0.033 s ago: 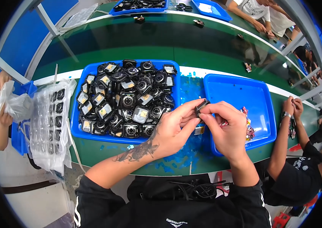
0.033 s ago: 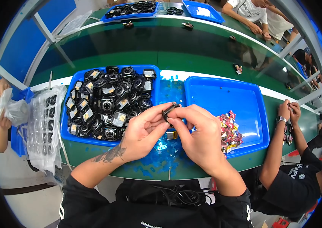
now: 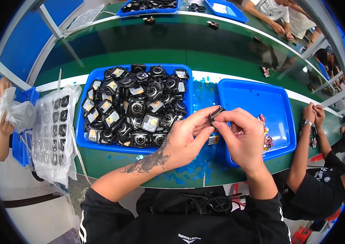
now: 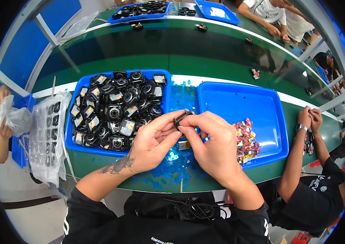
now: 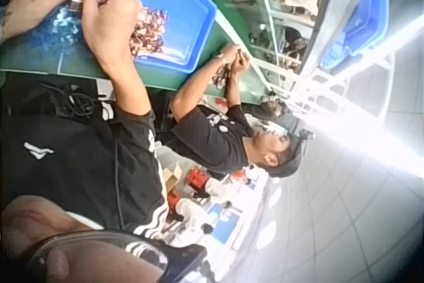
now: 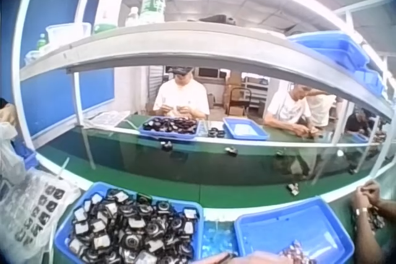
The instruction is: The recorder is assembling small electronic housing components by inserting circuit boards or batteries into black casings and adding adhesive or small parts.
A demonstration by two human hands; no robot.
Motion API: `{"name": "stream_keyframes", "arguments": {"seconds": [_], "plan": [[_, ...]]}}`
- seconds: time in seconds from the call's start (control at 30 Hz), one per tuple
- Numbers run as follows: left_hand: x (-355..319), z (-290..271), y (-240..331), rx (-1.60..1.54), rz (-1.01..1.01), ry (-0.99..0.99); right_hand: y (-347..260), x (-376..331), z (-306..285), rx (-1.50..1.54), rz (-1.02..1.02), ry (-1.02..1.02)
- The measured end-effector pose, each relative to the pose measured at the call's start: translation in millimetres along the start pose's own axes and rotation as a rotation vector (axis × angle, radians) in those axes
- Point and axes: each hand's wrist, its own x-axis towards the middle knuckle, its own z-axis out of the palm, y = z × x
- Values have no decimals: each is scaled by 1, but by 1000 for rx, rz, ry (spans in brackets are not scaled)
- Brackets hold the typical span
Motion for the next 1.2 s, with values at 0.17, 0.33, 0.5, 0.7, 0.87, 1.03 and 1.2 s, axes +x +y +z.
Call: {"name": "stream_keyframes", "arguments": {"seconds": [0.17,0.33,0.5,0.7,0.87,1.03,1.2], "plan": [[-1,3,-5,66,76,-13,2,-4,4,66,-6,98],[-3,4,-4,76,85,3,-1,0,-7,-69,37,28],[3,5,0,-90,67,58,23,2,-4,486,126,53],[2,-1,5,-165,85,36,16,-17,-20,565,348,-161],[4,-9,10,494,381,-3,18,-17,-22,731,368,-119],[9,-8,12,680,573,-26,15,-18,-27,794,355,-99],[5,-8,12,631,416,31,9,-20,-30,399,14,-99]]}}
